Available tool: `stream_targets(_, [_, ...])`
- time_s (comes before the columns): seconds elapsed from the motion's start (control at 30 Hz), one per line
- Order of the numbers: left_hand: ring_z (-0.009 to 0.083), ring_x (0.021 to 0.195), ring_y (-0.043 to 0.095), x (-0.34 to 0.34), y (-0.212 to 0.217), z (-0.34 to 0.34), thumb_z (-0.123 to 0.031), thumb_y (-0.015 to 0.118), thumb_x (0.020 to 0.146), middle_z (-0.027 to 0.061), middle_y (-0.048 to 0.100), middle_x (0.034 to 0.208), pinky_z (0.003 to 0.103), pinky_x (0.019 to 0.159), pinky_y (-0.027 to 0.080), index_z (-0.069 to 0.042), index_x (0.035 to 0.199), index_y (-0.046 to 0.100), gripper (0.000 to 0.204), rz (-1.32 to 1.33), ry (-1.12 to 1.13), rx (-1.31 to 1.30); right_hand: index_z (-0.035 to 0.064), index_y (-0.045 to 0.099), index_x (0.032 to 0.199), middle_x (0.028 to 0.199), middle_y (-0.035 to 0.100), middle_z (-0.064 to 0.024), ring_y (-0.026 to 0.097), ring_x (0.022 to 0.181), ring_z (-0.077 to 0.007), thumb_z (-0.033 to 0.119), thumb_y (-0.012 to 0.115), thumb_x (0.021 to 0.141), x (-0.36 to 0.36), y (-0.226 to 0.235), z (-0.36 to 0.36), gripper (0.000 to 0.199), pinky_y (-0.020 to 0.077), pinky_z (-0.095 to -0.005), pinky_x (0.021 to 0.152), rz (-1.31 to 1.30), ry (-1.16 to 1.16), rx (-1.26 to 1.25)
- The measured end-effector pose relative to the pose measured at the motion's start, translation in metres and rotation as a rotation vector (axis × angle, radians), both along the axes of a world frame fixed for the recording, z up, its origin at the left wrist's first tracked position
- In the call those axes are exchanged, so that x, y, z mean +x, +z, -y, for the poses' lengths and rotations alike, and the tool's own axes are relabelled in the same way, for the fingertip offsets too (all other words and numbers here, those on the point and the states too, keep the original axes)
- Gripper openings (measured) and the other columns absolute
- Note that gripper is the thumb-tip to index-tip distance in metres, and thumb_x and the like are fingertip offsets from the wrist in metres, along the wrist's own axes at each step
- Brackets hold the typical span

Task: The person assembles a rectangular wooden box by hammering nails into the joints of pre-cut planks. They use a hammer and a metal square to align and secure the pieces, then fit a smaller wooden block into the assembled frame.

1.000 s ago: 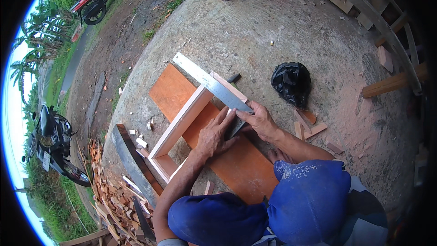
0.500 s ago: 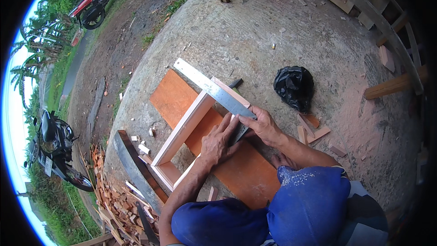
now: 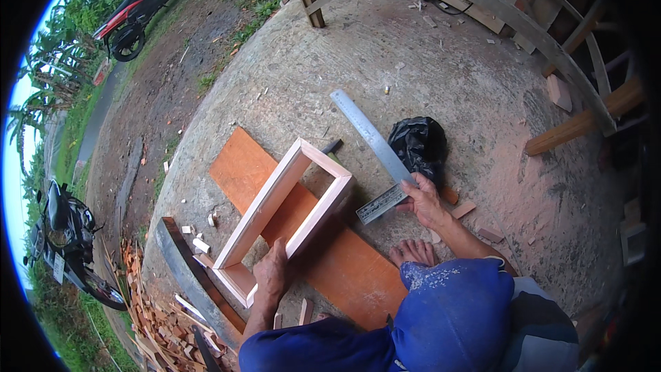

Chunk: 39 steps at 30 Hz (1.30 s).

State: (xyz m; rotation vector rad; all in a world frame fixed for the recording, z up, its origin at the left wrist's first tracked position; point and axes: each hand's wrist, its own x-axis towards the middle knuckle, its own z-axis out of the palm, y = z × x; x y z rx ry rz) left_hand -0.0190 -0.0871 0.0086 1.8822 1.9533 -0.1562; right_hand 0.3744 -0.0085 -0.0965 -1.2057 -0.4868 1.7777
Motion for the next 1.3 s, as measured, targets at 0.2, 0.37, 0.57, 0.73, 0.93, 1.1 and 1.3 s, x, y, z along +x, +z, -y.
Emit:
stream_targets(0.2, [0.0457,0.090,0.072,-0.006,0.021,-0.007,-0.032,0.079,0.084,0.0228,0.075,0.094,0.053,0.077,0.055,-0.010,0.113,0.066,0.039,0.038,0.052,0.029,-0.0009,0.046,0.150,0.140,0.056,-0.0238,0.064,0.120,-0.0337,0.025,0.066,0.101,-0.014,0.026,0.024,0.059,0.0546,-0.0498,0.102,1.260,0.345,0.545])
stream_targets(0.37, [0.0432,0.086,0.073,0.006,0.073,-0.030,-0.035,0.080,0.085,0.0188,0.075,0.094,0.053,0.075,0.055,-0.010,0.108,0.065,0.037,0.003,-0.087,0.011,0.0039,0.050,0.149,0.140,0.056,-0.0255,0.058,0.132,-0.0351,0.031,0.067,0.096,-0.087,0.121,-0.010,0.062,0.0429,-0.0509,0.114,1.482,0.297,1.514])
stream_targets(0.57, [0.0341,0.087,0.073,0.043,0.142,-0.087,-0.026,0.081,0.086,0.0124,0.075,0.096,0.046,0.076,0.055,-0.009,0.105,0.064,0.031,-0.097,-0.307,0.149,0.0049,0.061,0.107,0.090,0.075,-0.0175,0.078,0.084,-0.0342,0.018,0.068,0.090,-0.113,0.192,-0.080,0.023,0.0612,-0.0480,0.069,1.472,1.075,1.418])
stream_targets(0.73, [0.0343,0.144,0.049,0.061,0.177,-0.106,-0.026,0.078,0.091,0.0126,0.053,0.156,0.050,0.118,0.039,-0.016,0.151,0.053,0.066,0.003,-0.389,0.650,0.0076,0.063,0.105,0.092,0.075,-0.0186,0.077,0.090,-0.0353,0.028,0.073,0.092,-0.053,0.213,-0.148,0.026,0.0595,-0.0497,0.084,1.542,0.893,1.091])
stream_targets(0.93, [0.0333,0.129,0.062,0.026,0.179,-0.038,-0.031,0.074,0.095,0.0116,0.061,0.147,0.045,0.106,0.051,-0.013,0.140,0.062,0.050,0.105,-0.322,0.150,0.0085,0.070,0.116,0.103,0.074,-0.0258,0.072,0.101,-0.0435,0.040,0.083,0.080,0.064,0.161,-0.201,0.050,0.0570,-0.0514,0.089,1.769,0.561,0.722])
stream_targets(1.1, [0.0357,0.121,0.066,-0.017,0.187,0.027,-0.035,0.067,0.100,0.0144,0.068,0.136,0.048,0.100,0.054,-0.009,0.135,0.063,0.044,0.285,-0.046,-0.002,0.0038,0.069,0.123,0.116,0.075,-0.0212,0.070,0.112,-0.0411,0.030,0.083,0.082,0.182,0.074,-0.211,0.050,0.0537,-0.0496,0.096,1.784,0.367,0.490])
stream_targets(1.3, [0.0325,0.109,0.066,0.019,0.208,0.080,-0.034,0.068,0.098,0.0139,0.068,0.113,0.046,0.091,0.053,-0.004,0.122,0.060,0.039,0.468,-0.109,0.399,0.0008,0.058,0.141,0.132,0.067,-0.0246,0.062,0.126,-0.0398,0.021,0.073,0.092,0.253,0.005,-0.241,0.055,0.0451,-0.0450,0.111,1.903,0.389,0.543])
